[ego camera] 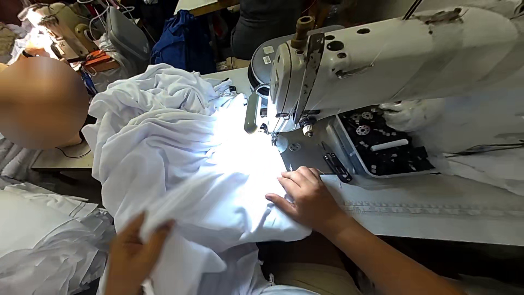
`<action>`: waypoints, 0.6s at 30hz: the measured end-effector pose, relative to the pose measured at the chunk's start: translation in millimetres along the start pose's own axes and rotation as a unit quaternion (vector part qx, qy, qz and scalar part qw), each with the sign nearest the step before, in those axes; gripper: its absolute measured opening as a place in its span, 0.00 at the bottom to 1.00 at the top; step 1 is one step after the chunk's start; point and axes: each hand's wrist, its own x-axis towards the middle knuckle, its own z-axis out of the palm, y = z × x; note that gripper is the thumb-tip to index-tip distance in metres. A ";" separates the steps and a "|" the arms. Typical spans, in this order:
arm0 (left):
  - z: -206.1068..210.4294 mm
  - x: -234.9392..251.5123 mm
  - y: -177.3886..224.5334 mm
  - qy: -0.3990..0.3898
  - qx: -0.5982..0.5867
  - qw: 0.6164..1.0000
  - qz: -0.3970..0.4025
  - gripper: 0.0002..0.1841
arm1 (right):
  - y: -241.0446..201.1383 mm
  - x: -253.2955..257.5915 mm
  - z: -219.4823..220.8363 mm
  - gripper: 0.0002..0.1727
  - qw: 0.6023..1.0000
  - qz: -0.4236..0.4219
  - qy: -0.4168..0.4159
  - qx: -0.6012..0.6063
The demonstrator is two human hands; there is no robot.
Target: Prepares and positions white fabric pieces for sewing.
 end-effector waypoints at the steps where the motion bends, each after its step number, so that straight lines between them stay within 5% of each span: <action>1: -18.2 23.3 11.5 0.025 0.111 0.992 0.057 0.16 | -4.3 0.3 1.6 0.35 1.000 0.008 -0.003 -0.003; 4: -30.1 103.9 26.9 0.042 0.312 0.940 0.134 0.20 | -22.8 4.8 8.7 0.39 0.999 0.042 -0.013 -0.020; 8: 20.1 170.7 -18.6 0.017 0.398 0.906 0.143 0.30 | -41.8 12.7 16.7 0.40 0.996 0.076 -0.020 -0.043; 12: 57.5 155.1 -55.1 0.047 0.440 0.877 0.185 0.32 | -39.9 9.8 9.2 0.42 0.993 0.085 -0.045 -0.066; 15: 70.3 132.5 -24.0 0.035 0.410 0.901 0.134 0.38 | -34.3 3.3 4.3 0.42 0.993 0.076 -0.058 -0.065; 18: 114.7 105.7 9.0 0.064 0.315 0.908 0.270 0.32 | -33.0 3.4 4.6 0.43 0.995 0.064 -0.054 -0.061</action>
